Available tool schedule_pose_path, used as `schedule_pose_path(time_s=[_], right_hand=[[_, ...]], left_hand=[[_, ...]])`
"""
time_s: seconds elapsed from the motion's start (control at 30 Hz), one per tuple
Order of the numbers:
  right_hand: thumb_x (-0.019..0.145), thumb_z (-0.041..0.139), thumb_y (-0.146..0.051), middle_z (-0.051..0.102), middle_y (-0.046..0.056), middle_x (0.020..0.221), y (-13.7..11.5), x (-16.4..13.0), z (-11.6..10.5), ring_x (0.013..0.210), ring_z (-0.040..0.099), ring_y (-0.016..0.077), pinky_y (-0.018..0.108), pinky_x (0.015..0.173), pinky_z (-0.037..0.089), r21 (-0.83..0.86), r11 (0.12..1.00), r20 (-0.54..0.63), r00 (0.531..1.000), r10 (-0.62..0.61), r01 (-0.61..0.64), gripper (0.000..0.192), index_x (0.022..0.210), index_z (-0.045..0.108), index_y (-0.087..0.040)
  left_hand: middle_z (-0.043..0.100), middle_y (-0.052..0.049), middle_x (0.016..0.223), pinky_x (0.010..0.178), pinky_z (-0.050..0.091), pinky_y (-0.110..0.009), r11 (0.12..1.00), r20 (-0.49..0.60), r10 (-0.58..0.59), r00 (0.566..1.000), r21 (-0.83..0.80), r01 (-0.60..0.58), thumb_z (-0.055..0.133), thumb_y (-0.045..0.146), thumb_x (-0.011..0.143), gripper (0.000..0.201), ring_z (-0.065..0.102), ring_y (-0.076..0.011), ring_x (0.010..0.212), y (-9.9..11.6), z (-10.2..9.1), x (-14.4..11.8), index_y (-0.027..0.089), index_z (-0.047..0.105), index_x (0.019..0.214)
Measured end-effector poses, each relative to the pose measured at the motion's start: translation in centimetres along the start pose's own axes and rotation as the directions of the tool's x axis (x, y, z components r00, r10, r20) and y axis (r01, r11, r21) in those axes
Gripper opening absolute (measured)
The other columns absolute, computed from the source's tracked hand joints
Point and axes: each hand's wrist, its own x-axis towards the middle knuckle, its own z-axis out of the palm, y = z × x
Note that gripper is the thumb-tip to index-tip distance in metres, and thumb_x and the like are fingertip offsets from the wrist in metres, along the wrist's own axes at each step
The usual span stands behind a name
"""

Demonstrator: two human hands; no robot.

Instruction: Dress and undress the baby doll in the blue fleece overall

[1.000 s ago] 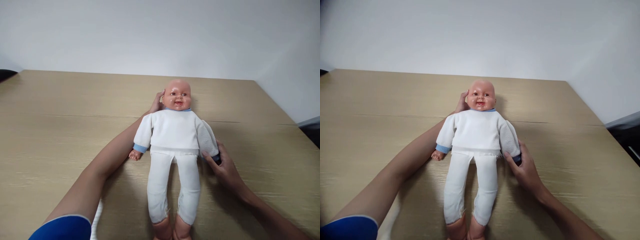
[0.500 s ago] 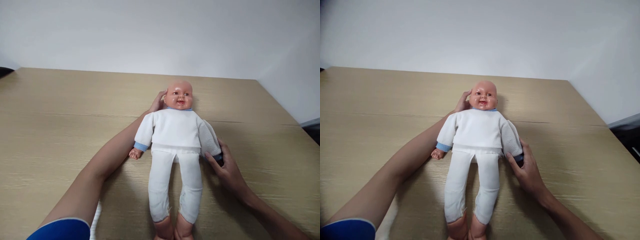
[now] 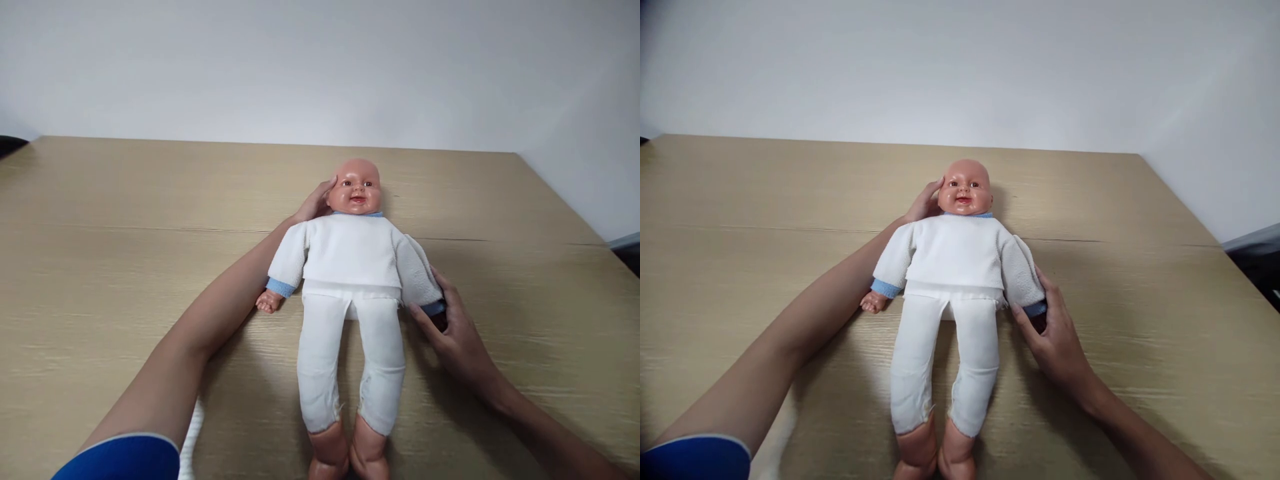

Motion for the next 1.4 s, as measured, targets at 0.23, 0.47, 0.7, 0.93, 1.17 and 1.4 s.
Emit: schedule_pose_path(time_s=[0.23,0.47,0.7,0.93,1.17,1.4], right_hand=[[0.11,0.081,-0.08,0.065,0.024,0.185,0.3,0.1,-0.1,0.171,0.066,0.0484,0.074,0.147,0.049,-0.043,0.999,0.019,1.0,-0.01,0.011,0.095,0.184,0.054,-0.026],[0.11,0.08,-0.079,0.069,0.025,0.181,0.6,0.1,-0.1,0.168,0.069,0.0479,0.072,0.144,0.054,-0.086,0.995,0.014,0.999,-0.045,0.046,0.093,0.182,0.056,-0.026],[0.111,0.078,-0.08,0.069,0.025,0.181,0.6,0.1,-0.1,0.167,0.069,0.048,0.072,0.144,0.054,-0.11,0.993,0.023,0.998,-0.05,0.053,0.093,0.182,0.055,-0.025],[0.112,0.079,-0.078,0.068,0.025,0.182,0.7,0.0,-0.1,0.166,0.071,0.0477,0.071,0.141,0.056,-0.117,0.99,0.013,0.997,-0.076,0.077,0.092,0.183,0.055,-0.025],[0.113,0.079,-0.076,0.071,0.025,0.18,0.5,0.0,-0.2,0.166,0.071,0.0469,0.069,0.141,0.058,-0.138,0.987,0.015,0.996,-0.085,0.086,0.09,0.182,0.056,-0.024],[0.113,0.079,-0.078,0.068,0.025,0.182,0.5,0.0,-0.3,0.168,0.069,0.0471,0.071,0.143,0.055,-0.126,0.989,0.027,0.996,-0.079,0.082,0.091,0.183,0.054,-0.025]], left_hand=[[0.097,-0.015,0.133,0.149,0.054,-0.062,0.997,-0.014,0.039,0.999,0.068,-0.038,0.087,0.078,0.105,0.072,0.085,-0.0478,0.151,-1.0,-1.4,0.3,0.021,0.085,0.148],[0.094,-0.013,0.145,0.149,0.052,-0.063,0.992,-0.115,0.1,0.988,0.09,-0.09,0.093,0.066,0.099,0.067,0.077,-0.0487,0.162,-1.5,-1.8,0.5,0.022,0.081,0.148],[0.077,-0.016,0.17,0.154,0.042,-0.064,0.957,-0.059,0.256,0.965,0.156,-0.245,0.113,0.059,0.076,0.1,0.06,-0.0479,0.179,-2.4,-3.1,1.0,0.026,0.065,0.157],[0.076,-0.015,0.171,0.154,0.042,-0.067,0.94,-0.042,0.267,0.963,0.232,-0.25,0.114,0.063,0.072,0.106,0.063,-0.0492,0.176,-2.3,-3.7,1.2,0.03,0.065,0.16],[0.079,-0.014,0.166,0.154,0.039,-0.068,0.94,-0.04,0.276,0.96,0.221,-0.261,0.113,0.061,0.068,0.111,0.065,-0.0493,0.174,-2.8,-5.0,2.6,0.03,0.062,0.162],[0.074,-0.015,0.172,0.159,0.029,-0.069,0.94,-0.049,0.292,0.955,0.196,-0.277,0.107,0.056,0.075,0.107,0.052,-0.0487,0.184,-3.3,-5.3,3.2,0.029,0.058,0.166]])
